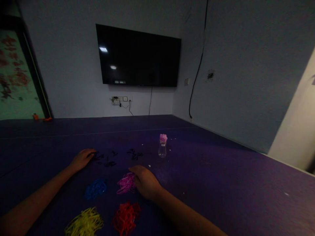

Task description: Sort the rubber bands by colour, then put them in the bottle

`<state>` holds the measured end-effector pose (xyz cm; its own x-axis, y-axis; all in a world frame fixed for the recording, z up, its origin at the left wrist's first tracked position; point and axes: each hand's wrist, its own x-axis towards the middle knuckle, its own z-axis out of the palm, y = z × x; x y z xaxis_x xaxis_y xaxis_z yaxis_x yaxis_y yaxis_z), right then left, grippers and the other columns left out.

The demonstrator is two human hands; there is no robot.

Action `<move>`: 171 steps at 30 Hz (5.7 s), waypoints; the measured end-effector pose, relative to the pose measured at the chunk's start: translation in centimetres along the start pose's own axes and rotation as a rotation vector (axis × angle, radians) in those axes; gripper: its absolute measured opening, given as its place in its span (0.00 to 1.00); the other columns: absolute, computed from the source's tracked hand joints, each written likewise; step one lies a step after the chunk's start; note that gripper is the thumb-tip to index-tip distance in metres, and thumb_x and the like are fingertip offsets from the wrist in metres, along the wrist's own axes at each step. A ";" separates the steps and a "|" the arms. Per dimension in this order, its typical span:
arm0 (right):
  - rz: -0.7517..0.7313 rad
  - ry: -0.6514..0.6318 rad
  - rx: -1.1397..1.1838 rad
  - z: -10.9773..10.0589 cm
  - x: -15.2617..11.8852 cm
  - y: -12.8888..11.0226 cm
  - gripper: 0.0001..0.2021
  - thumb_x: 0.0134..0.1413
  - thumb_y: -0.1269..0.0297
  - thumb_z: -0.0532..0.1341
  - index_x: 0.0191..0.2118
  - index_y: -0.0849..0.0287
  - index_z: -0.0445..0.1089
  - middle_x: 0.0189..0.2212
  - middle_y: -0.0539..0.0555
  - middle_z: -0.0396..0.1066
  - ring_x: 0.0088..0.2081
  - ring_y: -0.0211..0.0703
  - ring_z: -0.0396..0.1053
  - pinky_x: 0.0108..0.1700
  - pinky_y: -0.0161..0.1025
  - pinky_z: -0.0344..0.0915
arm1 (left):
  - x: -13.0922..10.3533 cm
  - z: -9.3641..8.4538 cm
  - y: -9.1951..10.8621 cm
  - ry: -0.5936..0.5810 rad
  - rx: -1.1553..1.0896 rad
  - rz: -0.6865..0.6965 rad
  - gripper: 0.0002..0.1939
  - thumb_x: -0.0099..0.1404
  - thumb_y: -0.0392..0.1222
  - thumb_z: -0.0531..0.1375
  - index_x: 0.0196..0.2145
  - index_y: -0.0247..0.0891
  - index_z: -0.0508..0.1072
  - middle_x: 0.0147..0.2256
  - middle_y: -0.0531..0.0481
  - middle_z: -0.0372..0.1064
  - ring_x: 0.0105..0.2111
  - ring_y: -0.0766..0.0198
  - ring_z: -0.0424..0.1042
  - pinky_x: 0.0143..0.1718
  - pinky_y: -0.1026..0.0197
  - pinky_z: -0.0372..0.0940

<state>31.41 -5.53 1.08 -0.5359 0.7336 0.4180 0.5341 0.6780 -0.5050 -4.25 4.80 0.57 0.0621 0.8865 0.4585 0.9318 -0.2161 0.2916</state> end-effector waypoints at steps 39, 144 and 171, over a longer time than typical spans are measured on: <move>-0.027 -0.015 -0.017 -0.3 -0.1 -0.3 0.20 0.55 0.74 0.49 0.52 0.63 0.66 0.50 0.59 0.68 0.52 0.45 0.64 0.56 0.44 0.59 | -0.4 -1.1 0.9 0.044 0.054 -0.051 0.23 0.62 0.50 0.44 0.34 0.37 0.76 0.39 0.44 0.75 0.40 0.56 0.73 0.42 0.60 0.65; -0.118 -0.070 -0.090 -0.4 -0.2 -0.4 0.19 0.57 0.72 0.49 0.52 0.61 0.66 0.51 0.59 0.67 0.52 0.46 0.64 0.55 0.45 0.60 | -11.2 -3.8 10.7 -0.111 -0.745 -0.089 0.14 0.54 0.47 0.59 0.37 0.39 0.74 0.36 0.46 0.76 0.37 0.59 0.75 0.44 0.55 0.69; -0.106 -0.108 -0.135 -0.6 -0.5 -0.1 0.19 0.59 0.69 0.48 0.54 0.59 0.65 0.52 0.58 0.66 0.53 0.46 0.64 0.55 0.48 0.60 | -9.8 -3.3 7.2 0.277 -0.178 0.060 0.22 0.64 0.53 0.47 0.45 0.39 0.71 0.48 0.44 0.69 0.51 0.55 0.66 0.53 0.48 0.59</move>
<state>32.02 -5.98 1.39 -0.6565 0.6537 0.3766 0.5500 0.7564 -0.3542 0.65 -6.81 0.87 -0.0075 0.7304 0.6830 0.8506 -0.3545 0.3884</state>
